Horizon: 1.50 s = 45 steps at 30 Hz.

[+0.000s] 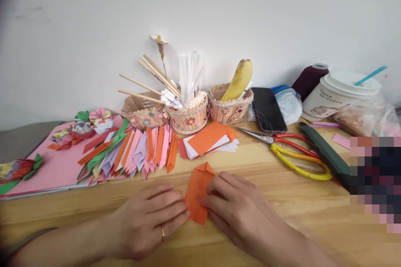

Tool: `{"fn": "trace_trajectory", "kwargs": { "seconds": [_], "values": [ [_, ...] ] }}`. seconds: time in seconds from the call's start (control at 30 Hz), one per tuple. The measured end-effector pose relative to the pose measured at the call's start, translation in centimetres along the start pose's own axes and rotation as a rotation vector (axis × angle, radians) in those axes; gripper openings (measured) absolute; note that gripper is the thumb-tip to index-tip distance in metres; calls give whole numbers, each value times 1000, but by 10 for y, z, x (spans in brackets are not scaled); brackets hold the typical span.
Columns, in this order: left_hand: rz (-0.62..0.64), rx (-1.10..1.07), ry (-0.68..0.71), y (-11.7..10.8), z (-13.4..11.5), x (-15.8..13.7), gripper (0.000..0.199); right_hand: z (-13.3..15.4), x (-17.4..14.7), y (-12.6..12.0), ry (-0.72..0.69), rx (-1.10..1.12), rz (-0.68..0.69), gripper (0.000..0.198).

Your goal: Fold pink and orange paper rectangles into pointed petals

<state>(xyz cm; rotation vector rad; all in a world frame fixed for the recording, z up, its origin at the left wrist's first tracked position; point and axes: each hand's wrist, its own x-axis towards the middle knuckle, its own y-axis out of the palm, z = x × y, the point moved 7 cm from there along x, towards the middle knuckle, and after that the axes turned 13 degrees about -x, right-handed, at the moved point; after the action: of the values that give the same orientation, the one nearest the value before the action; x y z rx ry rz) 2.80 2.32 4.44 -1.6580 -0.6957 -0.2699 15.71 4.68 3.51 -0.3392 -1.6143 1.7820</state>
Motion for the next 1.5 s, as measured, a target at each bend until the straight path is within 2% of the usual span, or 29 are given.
{"fn": "trace_trajectory", "kwargs": {
  "seconds": [0.1,0.27,0.33,0.43,0.67,0.83,1.0,1.3,1.5],
  "values": [
    [61,4,-14,7,-1,-4,18,3,0,-4,-66,-28,34,20],
    [71,16,-38,9,0,-6,11,7,0,-4,-134,-34,83,25],
    [49,13,-53,8,0,-5,10,7,0,-1,-117,-9,95,20],
    [26,-8,-52,4,-1,-2,19,6,0,1,-73,35,106,16],
    [97,-28,14,3,-9,1,38,8,7,0,36,93,79,19],
    [72,-45,-6,6,-11,0,33,6,6,7,162,112,35,17],
    [91,-44,-39,10,-10,-1,30,5,4,12,213,68,13,17],
    [121,-25,-54,8,-10,2,28,4,4,11,233,60,-4,15],
    [231,34,-115,18,-6,3,22,6,5,8,223,53,3,16]
  ]
}}
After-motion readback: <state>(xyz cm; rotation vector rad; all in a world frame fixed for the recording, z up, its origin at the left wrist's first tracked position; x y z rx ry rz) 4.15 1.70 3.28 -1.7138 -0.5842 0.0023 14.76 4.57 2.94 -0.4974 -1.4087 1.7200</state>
